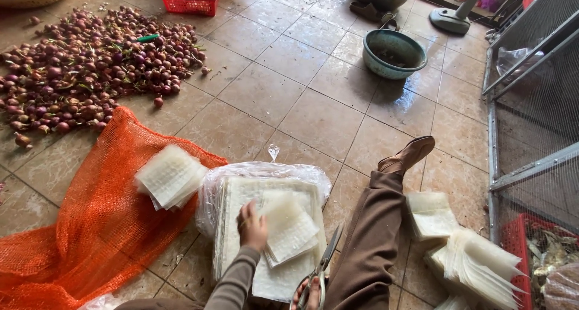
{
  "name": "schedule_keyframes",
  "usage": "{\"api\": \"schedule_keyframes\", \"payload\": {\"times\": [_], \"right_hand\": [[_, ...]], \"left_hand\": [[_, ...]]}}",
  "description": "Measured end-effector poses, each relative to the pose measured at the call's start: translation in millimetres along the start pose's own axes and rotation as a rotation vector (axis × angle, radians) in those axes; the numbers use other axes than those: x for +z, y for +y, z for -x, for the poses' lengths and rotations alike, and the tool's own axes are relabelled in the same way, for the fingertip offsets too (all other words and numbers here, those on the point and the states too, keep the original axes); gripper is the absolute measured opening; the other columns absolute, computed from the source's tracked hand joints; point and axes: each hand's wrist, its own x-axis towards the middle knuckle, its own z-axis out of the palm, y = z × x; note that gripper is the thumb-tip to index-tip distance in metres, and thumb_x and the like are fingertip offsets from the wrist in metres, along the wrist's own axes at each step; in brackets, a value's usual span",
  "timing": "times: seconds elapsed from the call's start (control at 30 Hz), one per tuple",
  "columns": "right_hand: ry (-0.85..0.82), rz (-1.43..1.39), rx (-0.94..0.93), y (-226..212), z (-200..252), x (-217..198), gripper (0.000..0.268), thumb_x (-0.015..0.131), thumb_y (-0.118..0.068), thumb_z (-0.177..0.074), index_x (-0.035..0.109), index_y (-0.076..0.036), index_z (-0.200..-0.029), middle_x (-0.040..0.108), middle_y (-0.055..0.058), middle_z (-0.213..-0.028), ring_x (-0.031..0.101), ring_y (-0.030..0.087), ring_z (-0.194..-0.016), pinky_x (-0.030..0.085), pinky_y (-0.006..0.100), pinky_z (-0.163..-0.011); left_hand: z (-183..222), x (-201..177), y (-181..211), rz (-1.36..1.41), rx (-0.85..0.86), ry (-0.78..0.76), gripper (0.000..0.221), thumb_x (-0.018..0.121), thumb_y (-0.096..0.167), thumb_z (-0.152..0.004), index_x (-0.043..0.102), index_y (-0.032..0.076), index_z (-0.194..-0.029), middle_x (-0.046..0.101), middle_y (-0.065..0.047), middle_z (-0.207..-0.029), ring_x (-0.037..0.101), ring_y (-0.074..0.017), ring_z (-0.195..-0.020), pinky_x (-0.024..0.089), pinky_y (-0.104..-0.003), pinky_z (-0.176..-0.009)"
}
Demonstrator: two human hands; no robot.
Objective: Cutting stacks of thin white sheets into smaller rectangular pieces using scissors while sitting on the floor.
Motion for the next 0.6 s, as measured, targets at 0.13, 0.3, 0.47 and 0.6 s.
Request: {"api": "schedule_keyframes", "payload": {"times": [0.13, 0.3, 0.47, 0.6], "right_hand": [[0.233, -0.014, -0.07, -8, 0, 12, 0.069, 0.043, -0.06, -0.098, 0.053, 0.008, -0.105, 0.057, 0.021, -0.094, 0.068, 0.035, -0.096, 0.056, 0.047, -0.069], [0.43, -0.174, -0.006, 30, -70, -21, 0.074, 0.048, -0.063, -0.096, 0.049, 0.01, -0.109, 0.053, 0.033, -0.121, 0.057, 0.051, -0.125, 0.051, 0.071, -0.087], [0.474, -0.201, -0.034, 2, -34, 13, 0.07, 0.048, -0.058, -0.1, 0.045, 0.012, -0.108, 0.049, 0.031, -0.112, 0.056, 0.048, -0.108, 0.055, 0.066, -0.087], [0.516, -0.207, -0.06, -1, -36, 10, 0.048, 0.051, -0.052, -0.105, 0.048, -0.006, -0.116, 0.045, 0.014, -0.088, 0.05, 0.031, -0.077, 0.055, 0.058, -0.076]], "left_hand": [[-59, 18, 29, -0.209, 0.127, -0.414, 0.058, 0.045, 0.064, -0.097, 0.048, 0.029, -0.143, 0.044, 0.002, -0.147, 0.041, -0.0281, -0.138, 0.043, -0.052, -0.109], [-70, 67, 19, -0.442, 0.181, -0.719, 0.049, 0.073, 0.039, -0.091, 0.055, 0.02, -0.133, 0.055, -0.013, -0.136, 0.051, -0.0343, -0.127, 0.04, -0.056, -0.102], [-67, 46, 15, -0.356, 0.028, -0.819, 0.064, 0.075, 0.039, -0.086, 0.048, 0.017, -0.14, 0.056, -0.015, -0.136, 0.051, -0.0371, -0.127, 0.04, -0.054, -0.107], [-71, 40, 7, -0.463, 0.176, -0.924, 0.055, 0.08, 0.047, -0.081, 0.066, 0.014, -0.121, 0.069, -0.008, -0.123, 0.062, -0.0315, -0.116, 0.044, -0.055, -0.1]]}}
